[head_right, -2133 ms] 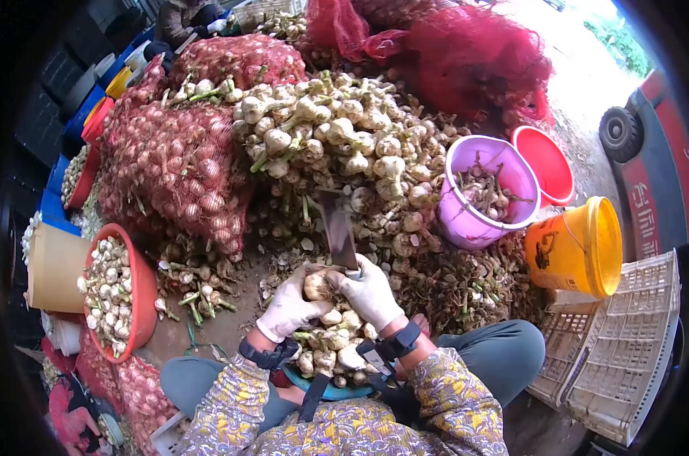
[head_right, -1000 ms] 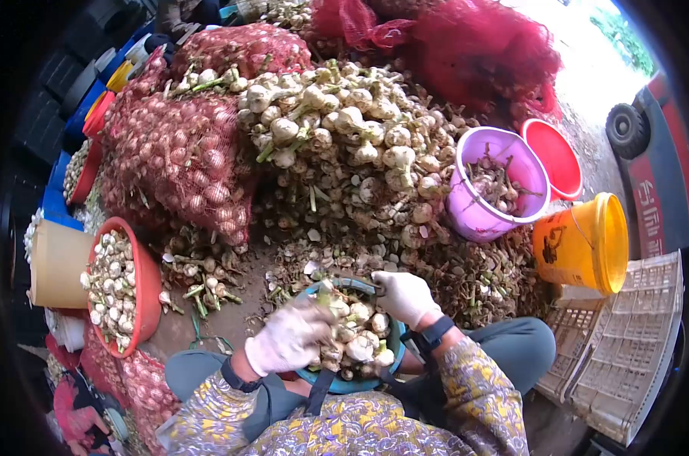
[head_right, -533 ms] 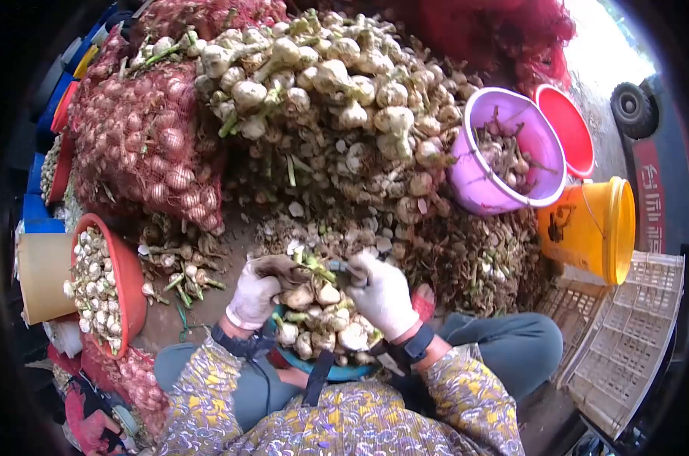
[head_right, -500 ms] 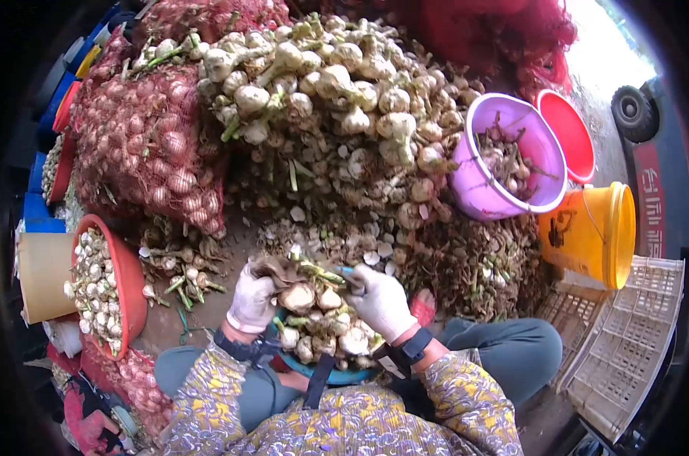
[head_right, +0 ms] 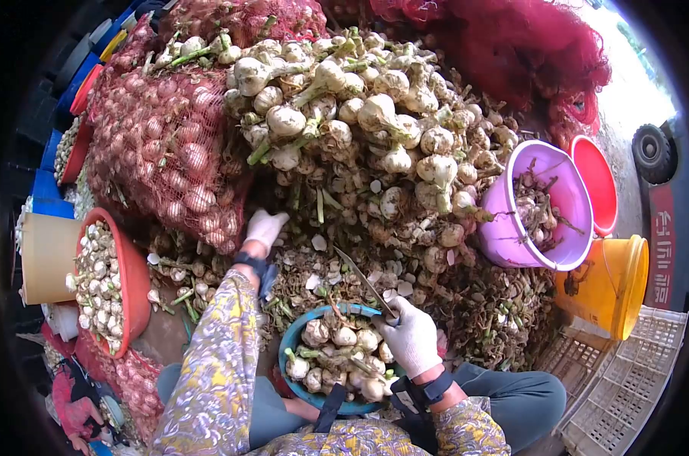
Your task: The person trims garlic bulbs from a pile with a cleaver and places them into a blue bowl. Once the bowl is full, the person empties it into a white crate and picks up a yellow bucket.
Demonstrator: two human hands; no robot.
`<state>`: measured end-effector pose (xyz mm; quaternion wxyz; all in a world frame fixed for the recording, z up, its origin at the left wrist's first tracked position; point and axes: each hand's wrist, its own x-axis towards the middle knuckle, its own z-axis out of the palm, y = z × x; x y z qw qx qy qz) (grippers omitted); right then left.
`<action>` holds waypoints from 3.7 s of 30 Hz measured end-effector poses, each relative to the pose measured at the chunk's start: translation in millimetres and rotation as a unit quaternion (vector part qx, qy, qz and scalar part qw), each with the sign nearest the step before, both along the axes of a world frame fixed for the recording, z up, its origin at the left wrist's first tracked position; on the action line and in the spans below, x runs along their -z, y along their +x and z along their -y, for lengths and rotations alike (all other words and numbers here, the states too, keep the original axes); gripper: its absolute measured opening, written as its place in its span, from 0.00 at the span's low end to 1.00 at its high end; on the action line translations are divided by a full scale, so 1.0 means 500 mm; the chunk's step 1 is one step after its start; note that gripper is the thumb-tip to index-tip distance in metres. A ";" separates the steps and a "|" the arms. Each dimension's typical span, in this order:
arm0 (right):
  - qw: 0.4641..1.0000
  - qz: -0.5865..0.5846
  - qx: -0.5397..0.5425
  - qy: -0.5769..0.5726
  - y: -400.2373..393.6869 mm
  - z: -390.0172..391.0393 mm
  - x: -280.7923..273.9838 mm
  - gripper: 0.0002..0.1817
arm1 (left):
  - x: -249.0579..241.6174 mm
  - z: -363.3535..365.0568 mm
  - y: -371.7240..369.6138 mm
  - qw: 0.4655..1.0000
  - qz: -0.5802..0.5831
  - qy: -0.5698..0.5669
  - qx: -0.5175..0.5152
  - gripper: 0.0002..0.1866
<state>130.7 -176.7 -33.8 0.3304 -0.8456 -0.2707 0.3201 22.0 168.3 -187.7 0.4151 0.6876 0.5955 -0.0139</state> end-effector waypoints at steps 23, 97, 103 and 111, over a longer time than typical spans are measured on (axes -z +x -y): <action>0.999 0.048 -0.025 -0.004 -0.008 -0.019 -0.021 0.14 | 0.100 0.062 -0.069 0.979 0.143 -0.011 -0.142 0.23; 0.996 0.068 -0.036 -0.052 0.005 -0.024 -0.051 0.14 | -0.094 0.126 -0.135 0.914 0.233 -0.293 -0.154 0.14; 0.984 0.143 -0.109 -0.001 -0.019 -0.039 -0.035 0.15 | -0.326 0.309 -0.123 0.878 0.345 -0.332 -0.006 0.19; 0.950 0.241 -0.188 0.067 -0.055 0.003 -0.096 0.06 | -0.339 0.351 -0.148 0.946 0.295 -0.055 0.119 0.24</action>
